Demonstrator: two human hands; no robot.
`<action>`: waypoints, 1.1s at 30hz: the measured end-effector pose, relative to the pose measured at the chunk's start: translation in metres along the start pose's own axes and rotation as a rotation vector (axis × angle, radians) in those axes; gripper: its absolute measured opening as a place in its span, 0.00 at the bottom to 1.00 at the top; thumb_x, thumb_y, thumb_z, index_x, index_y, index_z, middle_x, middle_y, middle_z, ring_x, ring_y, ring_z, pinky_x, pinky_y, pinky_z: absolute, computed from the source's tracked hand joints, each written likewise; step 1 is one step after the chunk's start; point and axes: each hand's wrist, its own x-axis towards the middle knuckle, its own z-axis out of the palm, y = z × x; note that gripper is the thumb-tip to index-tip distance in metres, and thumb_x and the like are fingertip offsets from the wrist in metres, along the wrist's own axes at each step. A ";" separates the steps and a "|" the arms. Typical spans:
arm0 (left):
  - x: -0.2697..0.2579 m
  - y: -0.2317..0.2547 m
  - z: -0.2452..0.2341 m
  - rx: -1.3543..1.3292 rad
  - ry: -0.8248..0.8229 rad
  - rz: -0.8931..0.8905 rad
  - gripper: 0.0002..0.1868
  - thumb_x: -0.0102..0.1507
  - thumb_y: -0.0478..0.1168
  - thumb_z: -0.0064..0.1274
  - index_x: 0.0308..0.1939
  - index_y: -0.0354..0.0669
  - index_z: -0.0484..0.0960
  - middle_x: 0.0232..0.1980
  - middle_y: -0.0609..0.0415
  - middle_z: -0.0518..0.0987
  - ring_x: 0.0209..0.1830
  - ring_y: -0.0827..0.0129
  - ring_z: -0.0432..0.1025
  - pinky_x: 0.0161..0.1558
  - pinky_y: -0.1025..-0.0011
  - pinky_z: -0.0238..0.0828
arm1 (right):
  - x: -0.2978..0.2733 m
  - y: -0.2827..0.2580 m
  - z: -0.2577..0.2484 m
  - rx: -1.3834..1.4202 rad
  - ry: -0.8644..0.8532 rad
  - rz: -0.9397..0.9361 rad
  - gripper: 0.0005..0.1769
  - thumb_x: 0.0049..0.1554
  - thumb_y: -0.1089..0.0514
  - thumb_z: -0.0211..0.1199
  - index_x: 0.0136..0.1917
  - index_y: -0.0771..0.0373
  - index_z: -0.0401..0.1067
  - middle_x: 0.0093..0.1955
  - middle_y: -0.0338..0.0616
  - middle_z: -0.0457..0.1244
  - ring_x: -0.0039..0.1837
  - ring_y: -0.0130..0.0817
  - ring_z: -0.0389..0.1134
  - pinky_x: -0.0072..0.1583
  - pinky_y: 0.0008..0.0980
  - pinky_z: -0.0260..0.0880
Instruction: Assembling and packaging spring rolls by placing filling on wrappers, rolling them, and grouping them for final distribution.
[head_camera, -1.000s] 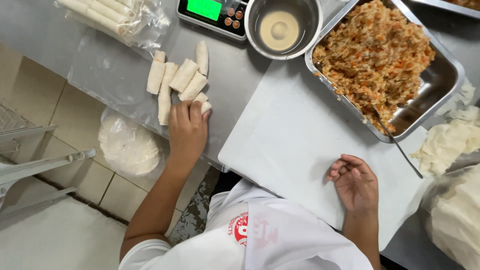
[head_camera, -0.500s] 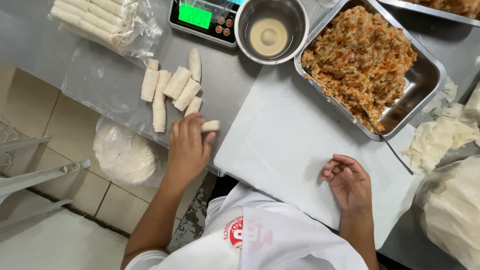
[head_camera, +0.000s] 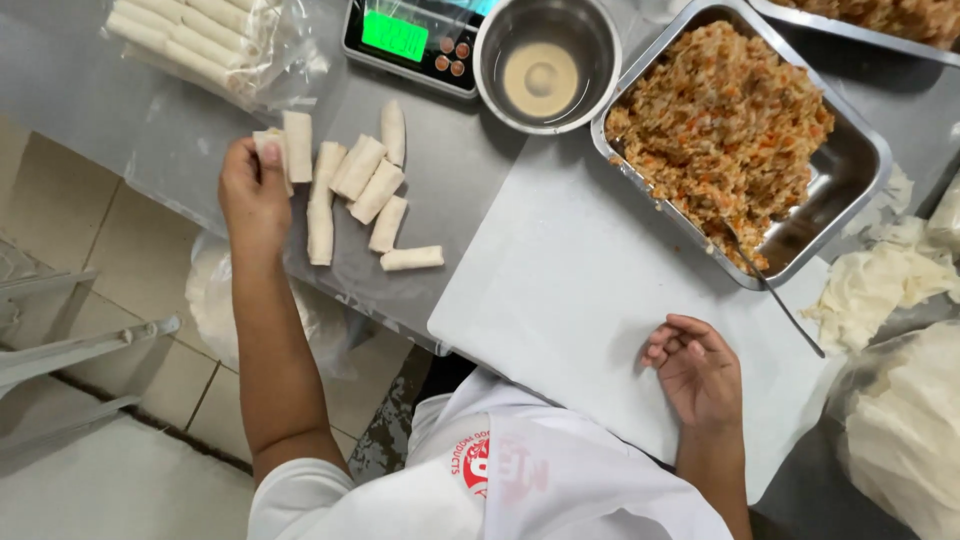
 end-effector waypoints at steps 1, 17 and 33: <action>-0.002 -0.004 -0.001 -0.138 0.006 -0.003 0.10 0.78 0.41 0.48 0.53 0.35 0.76 0.41 0.44 0.77 0.43 0.56 0.75 0.45 0.61 0.74 | -0.001 0.000 0.001 0.017 0.002 0.008 0.23 0.65 0.63 0.48 0.70 0.78 0.61 0.55 0.69 0.67 0.52 0.49 0.73 0.53 0.47 0.77; -0.129 0.184 0.054 -0.773 -0.416 -0.658 0.09 0.70 0.36 0.49 0.49 0.34 0.68 0.38 0.54 0.65 0.35 0.70 0.59 0.44 0.71 0.69 | 0.008 0.010 0.107 -0.343 0.006 0.165 0.32 0.61 0.54 0.58 0.73 0.76 0.61 0.62 0.64 0.65 0.59 0.48 0.72 0.55 0.43 0.76; -0.102 0.141 0.052 0.602 -0.251 0.400 0.22 0.62 0.41 0.61 0.57 0.36 0.77 0.54 0.42 0.72 0.55 0.46 0.67 0.53 0.50 0.62 | 0.029 0.030 0.107 -0.352 -0.119 0.142 0.16 0.64 0.59 0.59 0.35 0.66 0.66 0.24 0.37 0.51 0.28 0.26 0.49 0.33 0.27 0.52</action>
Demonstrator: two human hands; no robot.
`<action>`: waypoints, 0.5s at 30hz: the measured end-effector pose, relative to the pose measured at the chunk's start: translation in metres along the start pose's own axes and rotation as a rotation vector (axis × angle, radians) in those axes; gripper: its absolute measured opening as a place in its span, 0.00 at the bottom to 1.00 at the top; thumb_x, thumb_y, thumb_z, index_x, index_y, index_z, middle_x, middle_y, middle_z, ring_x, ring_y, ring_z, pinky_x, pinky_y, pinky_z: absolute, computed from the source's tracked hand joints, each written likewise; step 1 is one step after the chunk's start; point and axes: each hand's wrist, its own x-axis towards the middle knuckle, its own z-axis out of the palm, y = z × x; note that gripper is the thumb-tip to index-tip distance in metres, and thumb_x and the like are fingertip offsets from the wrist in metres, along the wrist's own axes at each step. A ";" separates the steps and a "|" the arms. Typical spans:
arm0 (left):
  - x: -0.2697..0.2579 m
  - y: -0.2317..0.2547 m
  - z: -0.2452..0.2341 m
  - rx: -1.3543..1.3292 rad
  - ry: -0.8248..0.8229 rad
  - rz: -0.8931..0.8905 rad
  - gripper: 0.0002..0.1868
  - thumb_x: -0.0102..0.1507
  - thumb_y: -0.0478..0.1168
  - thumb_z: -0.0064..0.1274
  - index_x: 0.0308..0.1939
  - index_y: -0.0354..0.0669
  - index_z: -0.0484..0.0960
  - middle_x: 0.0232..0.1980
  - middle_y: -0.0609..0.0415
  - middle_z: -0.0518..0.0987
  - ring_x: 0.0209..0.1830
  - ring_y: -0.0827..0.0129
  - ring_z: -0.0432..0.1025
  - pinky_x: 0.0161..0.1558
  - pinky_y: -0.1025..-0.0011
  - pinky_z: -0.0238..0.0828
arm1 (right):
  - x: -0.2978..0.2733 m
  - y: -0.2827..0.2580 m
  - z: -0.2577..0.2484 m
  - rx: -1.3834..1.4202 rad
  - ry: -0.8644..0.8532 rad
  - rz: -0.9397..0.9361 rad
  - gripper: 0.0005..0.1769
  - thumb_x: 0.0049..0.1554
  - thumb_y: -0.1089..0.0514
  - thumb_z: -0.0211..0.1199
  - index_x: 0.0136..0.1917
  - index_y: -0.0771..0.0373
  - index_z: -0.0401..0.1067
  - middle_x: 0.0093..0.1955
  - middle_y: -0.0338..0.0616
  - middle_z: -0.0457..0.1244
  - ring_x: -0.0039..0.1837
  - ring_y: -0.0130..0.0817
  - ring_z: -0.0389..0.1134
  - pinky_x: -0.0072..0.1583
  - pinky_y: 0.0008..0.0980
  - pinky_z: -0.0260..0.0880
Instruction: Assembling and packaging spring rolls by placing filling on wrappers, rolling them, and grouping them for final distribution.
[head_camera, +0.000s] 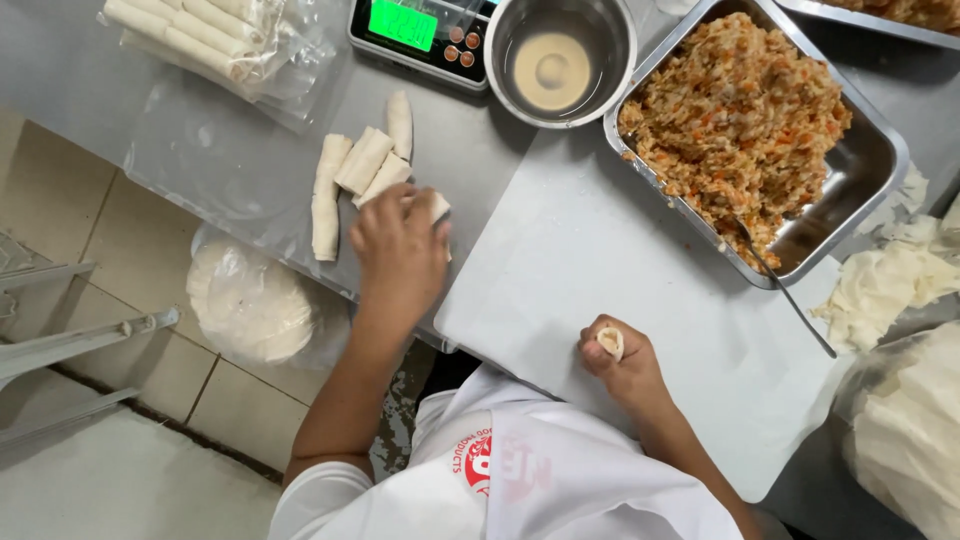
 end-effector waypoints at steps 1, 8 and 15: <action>-0.001 -0.010 -0.003 0.001 0.041 -0.072 0.20 0.62 0.39 0.61 0.56 0.36 0.77 0.54 0.42 0.71 0.54 0.46 0.66 0.52 0.50 0.63 | 0.003 -0.006 0.004 -0.063 -0.044 -0.037 0.18 0.63 0.54 0.60 0.36 0.67 0.67 0.27 0.43 0.56 0.31 0.31 0.55 0.36 0.30 0.56; -0.040 -0.117 0.030 -0.128 0.154 -0.333 0.18 0.65 0.41 0.64 0.47 0.31 0.74 0.41 0.40 0.71 0.42 0.38 0.72 0.44 0.51 0.70 | 0.005 -0.020 -0.003 -0.491 -0.031 -0.035 0.10 0.56 0.61 0.70 0.49 0.66 0.75 0.33 0.44 0.65 0.36 0.31 0.61 0.43 0.30 0.63; -0.049 -0.134 0.033 -1.094 0.305 -0.520 0.13 0.77 0.44 0.38 0.57 0.37 0.65 0.49 0.44 0.78 0.49 0.64 0.77 0.53 0.66 0.75 | 0.005 -0.014 0.000 -0.492 -0.049 -0.102 0.15 0.58 0.62 0.67 0.30 0.60 0.70 0.24 0.40 0.61 0.27 0.27 0.53 0.32 0.26 0.54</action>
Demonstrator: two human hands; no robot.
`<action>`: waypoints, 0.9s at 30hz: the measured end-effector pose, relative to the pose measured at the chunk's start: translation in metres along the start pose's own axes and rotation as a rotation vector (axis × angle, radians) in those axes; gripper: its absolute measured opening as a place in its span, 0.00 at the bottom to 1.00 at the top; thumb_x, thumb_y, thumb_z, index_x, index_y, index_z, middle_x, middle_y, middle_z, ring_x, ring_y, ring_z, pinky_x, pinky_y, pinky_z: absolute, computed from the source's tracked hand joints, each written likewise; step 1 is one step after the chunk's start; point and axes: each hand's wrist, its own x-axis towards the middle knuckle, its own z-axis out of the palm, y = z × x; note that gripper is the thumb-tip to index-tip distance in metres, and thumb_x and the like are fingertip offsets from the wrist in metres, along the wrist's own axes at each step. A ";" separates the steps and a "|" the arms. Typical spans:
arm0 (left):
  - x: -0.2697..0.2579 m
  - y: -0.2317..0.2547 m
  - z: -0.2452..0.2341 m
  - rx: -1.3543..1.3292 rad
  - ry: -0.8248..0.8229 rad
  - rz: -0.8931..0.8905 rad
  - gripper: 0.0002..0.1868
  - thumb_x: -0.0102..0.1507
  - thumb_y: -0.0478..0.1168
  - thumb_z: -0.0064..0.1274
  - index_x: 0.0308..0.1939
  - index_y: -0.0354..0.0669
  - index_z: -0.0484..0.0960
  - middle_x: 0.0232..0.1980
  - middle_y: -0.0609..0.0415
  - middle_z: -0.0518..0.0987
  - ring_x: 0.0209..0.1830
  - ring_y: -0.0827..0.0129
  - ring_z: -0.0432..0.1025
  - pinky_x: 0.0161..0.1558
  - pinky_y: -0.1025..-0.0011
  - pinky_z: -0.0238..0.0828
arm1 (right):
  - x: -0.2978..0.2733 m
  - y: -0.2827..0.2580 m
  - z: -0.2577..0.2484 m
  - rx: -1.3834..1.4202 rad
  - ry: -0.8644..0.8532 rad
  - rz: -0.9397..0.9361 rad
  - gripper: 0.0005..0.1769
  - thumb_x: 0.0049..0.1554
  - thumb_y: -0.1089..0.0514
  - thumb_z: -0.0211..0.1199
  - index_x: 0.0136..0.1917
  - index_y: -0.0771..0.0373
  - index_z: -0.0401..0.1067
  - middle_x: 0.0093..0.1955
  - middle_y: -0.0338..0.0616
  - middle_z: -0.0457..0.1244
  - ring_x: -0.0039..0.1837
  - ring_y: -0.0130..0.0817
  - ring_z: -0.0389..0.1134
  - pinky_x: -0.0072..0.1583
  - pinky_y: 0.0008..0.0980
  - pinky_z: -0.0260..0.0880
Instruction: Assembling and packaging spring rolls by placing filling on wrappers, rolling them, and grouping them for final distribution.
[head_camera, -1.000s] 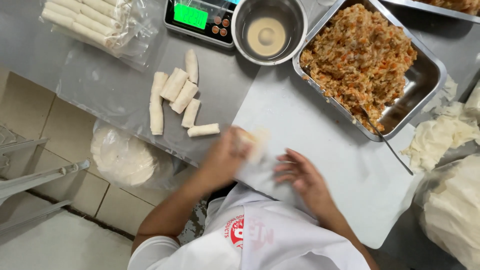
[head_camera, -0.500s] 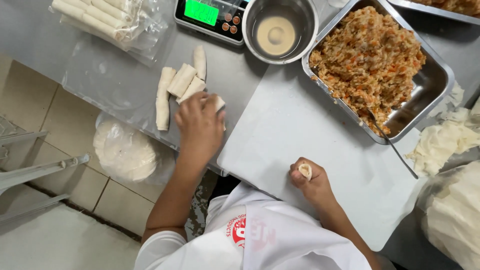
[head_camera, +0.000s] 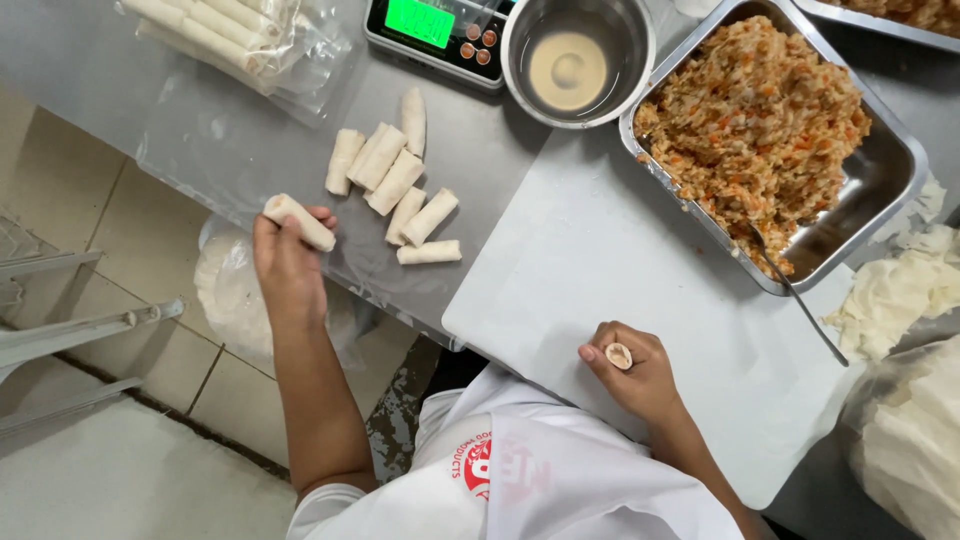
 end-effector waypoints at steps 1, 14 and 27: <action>0.001 0.008 0.003 -0.340 -0.030 -0.140 0.14 0.76 0.46 0.38 0.56 0.40 0.67 0.46 0.45 0.79 0.45 0.62 0.79 0.50 0.65 0.79 | -0.003 0.007 -0.001 0.076 -0.023 0.018 0.19 0.58 0.63 0.67 0.27 0.60 0.67 0.22 0.39 0.58 0.27 0.26 0.50 0.32 0.26 0.51; -0.026 0.065 0.103 1.055 -0.206 0.532 0.29 0.62 0.41 0.64 0.64 0.39 0.72 0.60 0.45 0.62 0.58 0.47 0.57 0.55 0.50 0.50 | 0.003 -0.021 0.001 -0.131 -0.088 0.153 0.19 0.61 0.64 0.60 0.65 0.63 0.69 0.42 0.44 0.62 0.44 0.34 0.61 0.49 0.36 0.65; -0.110 0.031 0.201 -0.713 -0.780 -0.621 0.23 0.73 0.48 0.45 0.66 0.37 0.70 0.51 0.51 0.77 0.43 0.69 0.78 0.46 0.72 0.79 | 0.018 -0.087 0.009 0.102 -0.159 -0.074 0.38 0.64 0.70 0.42 0.84 0.69 0.33 0.88 0.52 0.31 0.85 0.45 0.33 0.79 0.49 0.41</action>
